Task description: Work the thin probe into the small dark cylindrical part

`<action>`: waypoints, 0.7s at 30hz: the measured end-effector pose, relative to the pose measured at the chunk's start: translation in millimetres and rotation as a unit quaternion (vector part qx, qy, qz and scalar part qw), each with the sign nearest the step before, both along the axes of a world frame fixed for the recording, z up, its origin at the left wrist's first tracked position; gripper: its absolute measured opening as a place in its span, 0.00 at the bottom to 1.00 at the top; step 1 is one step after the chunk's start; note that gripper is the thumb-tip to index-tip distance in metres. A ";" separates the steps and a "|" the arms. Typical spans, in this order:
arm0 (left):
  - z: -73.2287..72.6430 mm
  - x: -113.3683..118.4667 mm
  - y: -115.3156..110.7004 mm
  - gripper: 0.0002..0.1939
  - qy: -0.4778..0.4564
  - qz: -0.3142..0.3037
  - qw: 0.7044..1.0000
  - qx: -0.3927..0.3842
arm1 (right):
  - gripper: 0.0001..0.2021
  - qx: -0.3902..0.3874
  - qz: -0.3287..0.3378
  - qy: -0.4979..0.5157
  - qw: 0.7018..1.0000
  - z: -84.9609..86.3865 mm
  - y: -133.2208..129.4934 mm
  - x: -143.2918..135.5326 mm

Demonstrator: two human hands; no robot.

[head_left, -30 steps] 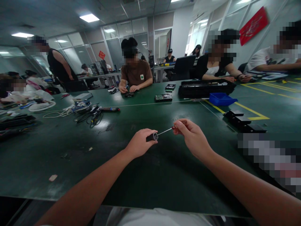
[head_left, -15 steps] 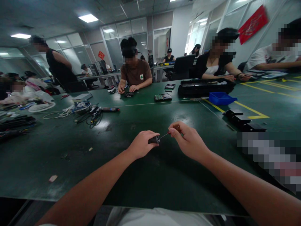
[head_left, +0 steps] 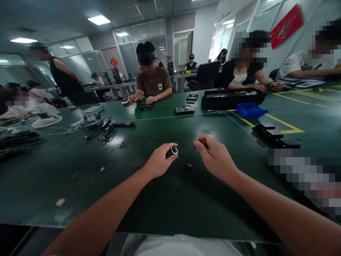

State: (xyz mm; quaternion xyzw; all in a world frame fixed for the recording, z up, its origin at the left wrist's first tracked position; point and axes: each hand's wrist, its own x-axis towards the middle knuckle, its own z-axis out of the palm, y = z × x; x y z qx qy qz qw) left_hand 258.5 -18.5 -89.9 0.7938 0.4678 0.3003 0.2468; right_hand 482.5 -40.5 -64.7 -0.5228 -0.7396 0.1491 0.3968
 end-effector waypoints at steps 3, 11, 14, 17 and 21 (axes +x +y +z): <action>5.5 2.3 -4.3 0.16 -0.017 0.021 0.999 -0.040 | 0.11 0.006 -0.009 0.007 1.000 0.6 0.3 -0.1; 14.1 21.4 -15.4 0.14 0.103 -0.055 0.989 -0.096 | 0.11 0.025 -0.008 0.016 1.000 -1.7 2.7 0.7; 12.3 31.1 -16.6 0.14 0.161 -0.073 0.980 -0.092 | 0.11 0.022 -0.010 0.013 1.000 -1.4 2.4 1.2; 7.6 40.1 -16.1 0.16 0.218 -0.057 0.971 -0.080 | 0.11 0.018 -0.011 0.015 1.000 -0.5 2.1 1.6; 0.8 50.7 -15.1 0.21 0.263 -0.030 0.964 -0.037 | 0.11 0.026 -0.008 0.014 1.000 -0.4 2.1 1.6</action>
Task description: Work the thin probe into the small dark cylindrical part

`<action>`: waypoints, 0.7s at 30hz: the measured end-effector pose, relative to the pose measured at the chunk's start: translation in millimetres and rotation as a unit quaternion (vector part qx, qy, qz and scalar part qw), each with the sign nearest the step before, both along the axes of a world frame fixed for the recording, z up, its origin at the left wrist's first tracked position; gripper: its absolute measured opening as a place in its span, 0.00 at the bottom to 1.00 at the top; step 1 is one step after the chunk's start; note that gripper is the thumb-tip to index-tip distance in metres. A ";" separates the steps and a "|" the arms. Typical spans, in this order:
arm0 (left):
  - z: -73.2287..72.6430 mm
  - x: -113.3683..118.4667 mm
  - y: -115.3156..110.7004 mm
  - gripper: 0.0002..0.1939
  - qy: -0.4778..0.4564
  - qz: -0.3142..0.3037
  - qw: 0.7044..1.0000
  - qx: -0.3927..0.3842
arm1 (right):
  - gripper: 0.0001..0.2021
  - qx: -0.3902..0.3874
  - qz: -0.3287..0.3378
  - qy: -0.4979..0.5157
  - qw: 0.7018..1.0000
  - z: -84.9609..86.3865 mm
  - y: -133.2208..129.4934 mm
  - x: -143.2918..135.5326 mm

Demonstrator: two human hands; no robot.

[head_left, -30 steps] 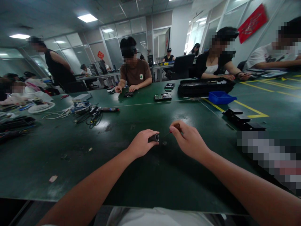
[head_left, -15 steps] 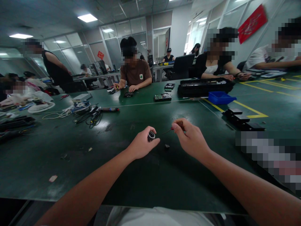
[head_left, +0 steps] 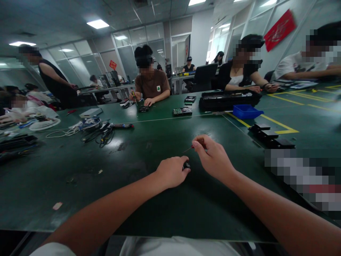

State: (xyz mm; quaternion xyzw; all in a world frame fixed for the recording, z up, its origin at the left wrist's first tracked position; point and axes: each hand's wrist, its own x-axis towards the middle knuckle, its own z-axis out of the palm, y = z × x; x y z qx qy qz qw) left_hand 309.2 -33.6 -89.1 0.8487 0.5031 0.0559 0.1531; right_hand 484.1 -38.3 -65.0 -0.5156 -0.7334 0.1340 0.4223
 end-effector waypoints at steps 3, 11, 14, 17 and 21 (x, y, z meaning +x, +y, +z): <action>-1.4 6.1 1.7 0.20 0.024 0.003 1.000 0.018 | 0.11 0.001 0.002 -0.001 1.000 -0.2 -0.1 0.1; -3.5 8.8 10.8 0.12 0.014 0.033 0.999 0.021 | 0.10 -0.005 0.005 -0.002 1.000 1.7 -0.8 -1.0; -7.6 9.0 11.2 0.14 -0.003 0.043 0.999 0.028 | 0.10 -0.004 0.007 -0.002 1.000 1.7 -0.6 -1.2; -10.1 10.4 11.1 0.14 -0.005 0.050 0.998 0.033 | 0.10 0.001 0.006 -0.002 1.000 1.4 0.2 -1.1; -8.9 11.0 12.0 0.11 -0.008 0.051 0.998 0.023 | 0.10 -0.001 0.003 -0.004 1.000 2.0 0.2 -1.3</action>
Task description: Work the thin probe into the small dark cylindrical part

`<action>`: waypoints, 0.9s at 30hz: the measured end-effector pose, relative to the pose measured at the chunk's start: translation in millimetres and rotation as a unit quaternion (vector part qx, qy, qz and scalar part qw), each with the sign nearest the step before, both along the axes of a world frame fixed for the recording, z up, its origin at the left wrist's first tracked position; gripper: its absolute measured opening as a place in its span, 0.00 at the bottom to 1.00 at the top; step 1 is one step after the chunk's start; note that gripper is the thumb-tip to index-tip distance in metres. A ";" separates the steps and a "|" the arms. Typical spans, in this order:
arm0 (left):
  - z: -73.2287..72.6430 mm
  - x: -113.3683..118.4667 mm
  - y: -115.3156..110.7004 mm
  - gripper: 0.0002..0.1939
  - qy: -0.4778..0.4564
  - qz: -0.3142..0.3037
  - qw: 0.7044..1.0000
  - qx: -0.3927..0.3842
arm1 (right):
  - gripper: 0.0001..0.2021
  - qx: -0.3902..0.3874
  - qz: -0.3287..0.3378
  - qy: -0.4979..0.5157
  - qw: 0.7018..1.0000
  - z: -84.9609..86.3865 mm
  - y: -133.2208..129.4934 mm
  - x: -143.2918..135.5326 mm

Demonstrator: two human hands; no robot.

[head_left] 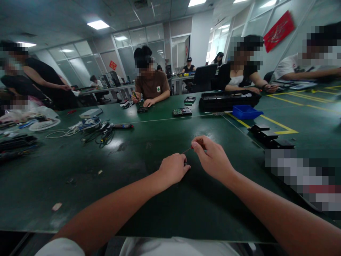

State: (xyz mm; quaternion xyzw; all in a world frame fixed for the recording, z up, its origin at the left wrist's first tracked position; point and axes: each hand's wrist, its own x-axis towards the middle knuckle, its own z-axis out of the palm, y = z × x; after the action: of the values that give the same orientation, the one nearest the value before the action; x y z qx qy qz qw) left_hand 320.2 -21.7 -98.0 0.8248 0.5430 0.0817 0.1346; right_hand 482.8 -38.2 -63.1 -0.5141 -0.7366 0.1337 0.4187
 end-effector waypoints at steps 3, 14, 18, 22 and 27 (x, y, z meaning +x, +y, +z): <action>3.6 -2.8 0.0 0.11 -0.024 -0.009 1.000 -0.008 | 0.10 -0.003 0.000 0.001 1.000 1.2 -1.1 -0.3; 25.6 -46.8 19.4 0.12 -0.221 0.018 0.973 -0.066 | 0.11 -0.012 0.002 -0.003 1.000 0.1 -0.3 1.2; 27.9 -79.2 32.6 0.15 -0.327 0.106 0.933 -0.109 | 0.11 -0.022 0.004 -0.001 1.000 -0.2 0.0 1.6; 28.8 -122.5 45.8 0.15 -0.476 0.187 0.852 -0.114 | 0.12 -0.030 0.001 -0.004 1.000 -0.2 0.5 1.9; 39.4 -191.2 56.5 0.07 -0.631 0.283 0.718 -0.085 | 0.12 -0.031 0.006 -0.003 0.999 -1.5 1.7 0.7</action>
State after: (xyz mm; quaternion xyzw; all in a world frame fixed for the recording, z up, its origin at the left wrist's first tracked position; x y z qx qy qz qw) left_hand 129.0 34.8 -58.6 0.3752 0.5450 0.5706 0.4864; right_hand 483.5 -36.5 -64.5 -0.5230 -0.7364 0.1576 0.3991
